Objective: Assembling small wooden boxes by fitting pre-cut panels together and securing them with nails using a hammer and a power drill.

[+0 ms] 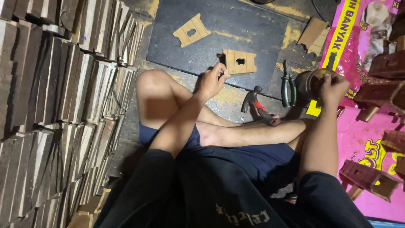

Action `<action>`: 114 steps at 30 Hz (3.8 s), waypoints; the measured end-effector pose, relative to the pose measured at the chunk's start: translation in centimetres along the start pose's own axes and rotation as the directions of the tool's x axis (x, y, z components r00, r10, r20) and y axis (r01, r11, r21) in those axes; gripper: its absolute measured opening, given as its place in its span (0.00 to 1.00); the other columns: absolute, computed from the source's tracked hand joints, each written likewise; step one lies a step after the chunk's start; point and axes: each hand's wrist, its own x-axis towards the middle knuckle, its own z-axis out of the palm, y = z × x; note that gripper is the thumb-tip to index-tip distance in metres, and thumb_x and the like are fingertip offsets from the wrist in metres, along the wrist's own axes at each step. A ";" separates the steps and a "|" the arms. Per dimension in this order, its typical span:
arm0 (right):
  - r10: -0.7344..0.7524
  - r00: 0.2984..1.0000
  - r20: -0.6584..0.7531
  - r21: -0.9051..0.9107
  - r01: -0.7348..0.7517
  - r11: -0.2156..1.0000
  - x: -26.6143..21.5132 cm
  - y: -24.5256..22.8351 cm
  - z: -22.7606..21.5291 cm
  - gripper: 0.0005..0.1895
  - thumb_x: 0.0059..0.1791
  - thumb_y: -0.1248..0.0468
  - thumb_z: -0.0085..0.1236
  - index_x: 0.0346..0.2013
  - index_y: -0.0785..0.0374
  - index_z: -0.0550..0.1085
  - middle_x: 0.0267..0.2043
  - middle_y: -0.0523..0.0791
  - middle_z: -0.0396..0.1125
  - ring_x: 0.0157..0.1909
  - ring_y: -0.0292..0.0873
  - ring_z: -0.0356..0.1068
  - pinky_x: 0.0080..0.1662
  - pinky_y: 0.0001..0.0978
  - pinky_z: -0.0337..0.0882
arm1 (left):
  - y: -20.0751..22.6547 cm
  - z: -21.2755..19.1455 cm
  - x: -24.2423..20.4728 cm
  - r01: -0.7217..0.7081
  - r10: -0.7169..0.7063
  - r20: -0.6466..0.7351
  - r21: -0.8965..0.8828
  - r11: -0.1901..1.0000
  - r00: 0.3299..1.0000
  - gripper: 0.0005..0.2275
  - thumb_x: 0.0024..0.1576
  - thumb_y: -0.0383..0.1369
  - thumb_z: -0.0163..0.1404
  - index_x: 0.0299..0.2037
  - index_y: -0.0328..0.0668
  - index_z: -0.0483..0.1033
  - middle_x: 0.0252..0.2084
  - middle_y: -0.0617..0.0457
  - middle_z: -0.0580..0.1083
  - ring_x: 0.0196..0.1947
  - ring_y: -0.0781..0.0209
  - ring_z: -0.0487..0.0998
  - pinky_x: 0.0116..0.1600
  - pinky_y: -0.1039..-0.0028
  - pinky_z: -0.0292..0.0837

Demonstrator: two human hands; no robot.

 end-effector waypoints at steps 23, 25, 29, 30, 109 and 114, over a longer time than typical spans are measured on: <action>0.054 0.998 0.034 0.065 -0.056 0.996 -0.7 0.8 -0.7 0.03 0.47 0.76 0.61 0.34 0.70 0.80 0.30 0.45 0.73 0.28 0.38 0.70 0.37 0.31 0.76 | -0.2 0.6 0.0 0.015 -0.014 0.023 -0.034 0.999 1.000 0.12 0.55 0.33 0.60 0.44 0.45 0.71 0.35 0.48 0.80 0.35 0.48 0.84 0.37 0.60 0.77; 0.025 1.000 0.014 0.063 -0.026 0.998 -0.8 0.3 -1.0 0.03 0.47 0.75 0.64 0.35 0.71 0.81 0.30 0.46 0.74 0.28 0.38 0.70 0.37 0.31 0.75 | -0.1 0.5 0.1 0.020 -0.020 0.034 -0.013 1.000 0.999 0.11 0.56 0.34 0.59 0.44 0.45 0.71 0.36 0.49 0.80 0.36 0.49 0.84 0.38 0.61 0.77; -0.041 0.999 0.028 0.057 0.039 0.998 -1.4 -2.5 -1.9 0.04 0.48 0.76 0.59 0.36 0.72 0.81 0.31 0.48 0.74 0.30 0.41 0.71 0.38 0.34 0.76 | -0.1 0.3 0.1 0.005 -0.004 0.022 -0.033 0.999 1.000 0.11 0.56 0.32 0.59 0.43 0.44 0.71 0.35 0.49 0.80 0.36 0.49 0.84 0.37 0.62 0.77; -0.100 0.995 0.028 0.031 0.099 0.995 -1.4 -2.9 -2.1 0.05 0.48 0.77 0.58 0.36 0.73 0.80 0.32 0.50 0.74 0.30 0.44 0.72 0.37 0.35 0.77 | -0.3 0.4 0.2 0.003 -0.003 0.015 -0.055 0.998 1.000 0.11 0.55 0.31 0.60 0.43 0.44 0.71 0.35 0.49 0.80 0.35 0.49 0.85 0.37 0.62 0.77; -0.810 0.437 0.391 -0.170 0.899 0.403 -6.2 -30.4 6.6 0.08 0.47 0.60 0.62 0.40 0.55 0.78 0.46 0.41 0.69 0.44 0.43 0.70 0.60 0.46 0.59 | -1.7 1.4 0.7 0.006 0.000 0.048 -0.122 0.992 0.999 0.14 0.53 0.25 0.56 0.45 0.47 0.66 0.33 0.56 0.79 0.30 0.50 0.83 0.35 0.61 0.75; -0.792 0.490 0.363 -0.062 0.861 0.504 -6.9 -30.3 6.4 0.05 0.48 0.65 0.62 0.38 0.52 0.80 0.44 0.38 0.71 0.48 0.41 0.69 0.64 0.49 0.57 | -1.5 1.2 0.8 0.005 0.000 0.039 -0.144 0.989 0.999 0.13 0.53 0.25 0.56 0.45 0.46 0.67 0.33 0.56 0.79 0.30 0.52 0.82 0.36 0.63 0.75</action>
